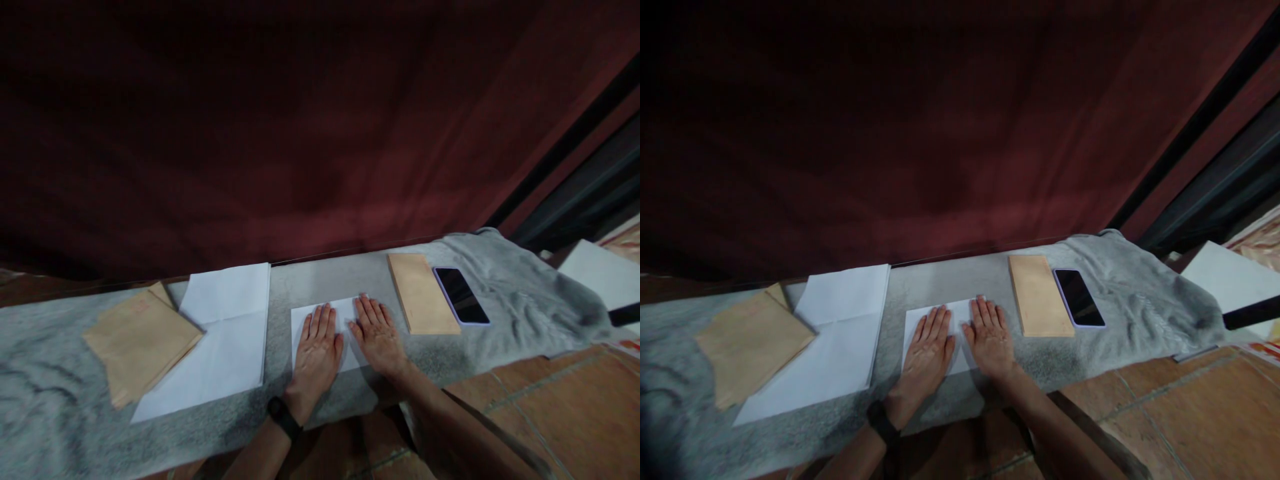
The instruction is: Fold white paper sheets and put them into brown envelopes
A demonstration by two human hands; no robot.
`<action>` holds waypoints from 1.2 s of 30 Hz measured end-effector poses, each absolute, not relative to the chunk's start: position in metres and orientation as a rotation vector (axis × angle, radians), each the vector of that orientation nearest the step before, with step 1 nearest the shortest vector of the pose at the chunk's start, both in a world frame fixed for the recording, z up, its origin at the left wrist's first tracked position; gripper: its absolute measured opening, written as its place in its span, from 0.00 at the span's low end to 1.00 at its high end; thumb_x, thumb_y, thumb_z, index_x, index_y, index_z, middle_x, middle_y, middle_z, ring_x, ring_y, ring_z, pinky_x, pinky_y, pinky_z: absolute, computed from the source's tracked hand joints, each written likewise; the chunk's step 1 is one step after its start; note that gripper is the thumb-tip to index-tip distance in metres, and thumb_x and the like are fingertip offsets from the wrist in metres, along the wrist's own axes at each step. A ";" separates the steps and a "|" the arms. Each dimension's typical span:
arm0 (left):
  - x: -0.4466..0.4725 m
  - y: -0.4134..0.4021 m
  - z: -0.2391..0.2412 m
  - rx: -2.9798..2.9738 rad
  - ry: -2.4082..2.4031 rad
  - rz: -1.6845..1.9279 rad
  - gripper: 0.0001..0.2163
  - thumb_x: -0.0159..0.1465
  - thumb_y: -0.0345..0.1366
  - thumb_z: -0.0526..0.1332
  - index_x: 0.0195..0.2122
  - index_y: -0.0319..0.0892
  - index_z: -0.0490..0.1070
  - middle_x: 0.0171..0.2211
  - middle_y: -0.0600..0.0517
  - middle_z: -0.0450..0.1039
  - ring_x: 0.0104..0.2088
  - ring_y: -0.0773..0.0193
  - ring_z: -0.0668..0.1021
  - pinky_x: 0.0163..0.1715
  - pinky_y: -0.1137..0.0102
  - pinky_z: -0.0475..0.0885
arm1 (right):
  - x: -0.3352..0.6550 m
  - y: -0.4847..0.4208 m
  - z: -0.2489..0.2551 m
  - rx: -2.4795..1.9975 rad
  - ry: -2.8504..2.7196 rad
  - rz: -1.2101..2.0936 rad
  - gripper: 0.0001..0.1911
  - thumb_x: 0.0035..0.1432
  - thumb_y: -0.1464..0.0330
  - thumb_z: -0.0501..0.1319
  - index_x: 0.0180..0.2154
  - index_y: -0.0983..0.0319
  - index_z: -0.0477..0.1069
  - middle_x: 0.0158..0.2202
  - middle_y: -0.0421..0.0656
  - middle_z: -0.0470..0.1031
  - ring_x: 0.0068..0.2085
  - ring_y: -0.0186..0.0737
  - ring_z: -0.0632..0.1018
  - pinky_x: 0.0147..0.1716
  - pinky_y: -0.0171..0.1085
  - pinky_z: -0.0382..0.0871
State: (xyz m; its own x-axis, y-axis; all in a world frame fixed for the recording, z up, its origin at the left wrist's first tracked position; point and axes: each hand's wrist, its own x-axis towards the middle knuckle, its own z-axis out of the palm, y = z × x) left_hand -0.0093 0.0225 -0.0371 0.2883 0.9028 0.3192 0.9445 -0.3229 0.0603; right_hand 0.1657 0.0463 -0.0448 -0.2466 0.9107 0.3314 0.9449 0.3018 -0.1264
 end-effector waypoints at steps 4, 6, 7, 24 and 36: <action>-0.009 0.023 -0.038 -2.415 -1.744 -0.461 0.25 0.72 0.37 0.50 0.68 0.34 0.58 0.69 0.40 0.61 0.71 0.51 0.60 0.68 0.51 0.60 | 0.176 0.051 -0.047 -1.731 -2.210 -0.169 0.30 0.74 0.59 0.47 0.68 0.69 0.59 0.69 0.53 0.61 0.68 0.55 0.64 0.67 0.52 0.54; -0.009 0.023 -0.038 -2.413 -1.742 -0.486 0.25 0.72 0.37 0.49 0.69 0.35 0.57 0.69 0.41 0.61 0.71 0.52 0.61 0.68 0.51 0.60 | 0.179 0.053 -0.048 -1.756 -2.185 -0.189 0.29 0.74 0.60 0.47 0.68 0.69 0.60 0.69 0.53 0.62 0.68 0.56 0.64 0.66 0.53 0.55; -0.009 0.023 -0.038 -2.410 -1.743 -0.499 0.25 0.72 0.37 0.49 0.69 0.36 0.57 0.69 0.41 0.62 0.70 0.52 0.61 0.68 0.51 0.60 | 0.181 0.055 -0.048 -1.766 -2.174 -0.198 0.29 0.74 0.60 0.47 0.68 0.70 0.60 0.69 0.54 0.62 0.68 0.57 0.64 0.66 0.53 0.55; -0.019 0.022 -0.035 -2.445 -1.719 -0.439 0.25 0.73 0.32 0.45 0.70 0.33 0.55 0.70 0.40 0.59 0.71 0.55 0.59 0.69 0.54 0.59 | 0.158 0.037 -0.042 -1.454 -2.341 -0.089 0.26 0.74 0.61 0.50 0.68 0.62 0.62 0.71 0.49 0.59 0.70 0.46 0.62 0.69 0.48 0.54; -0.039 0.022 -0.035 -2.257 -1.914 -0.390 0.28 0.74 0.44 0.45 0.68 0.30 0.60 0.69 0.35 0.59 0.69 0.46 0.62 0.67 0.48 0.60 | 0.180 0.046 -0.039 -1.680 -2.274 -0.103 0.29 0.73 0.59 0.50 0.68 0.66 0.59 0.70 0.52 0.60 0.69 0.53 0.62 0.67 0.51 0.53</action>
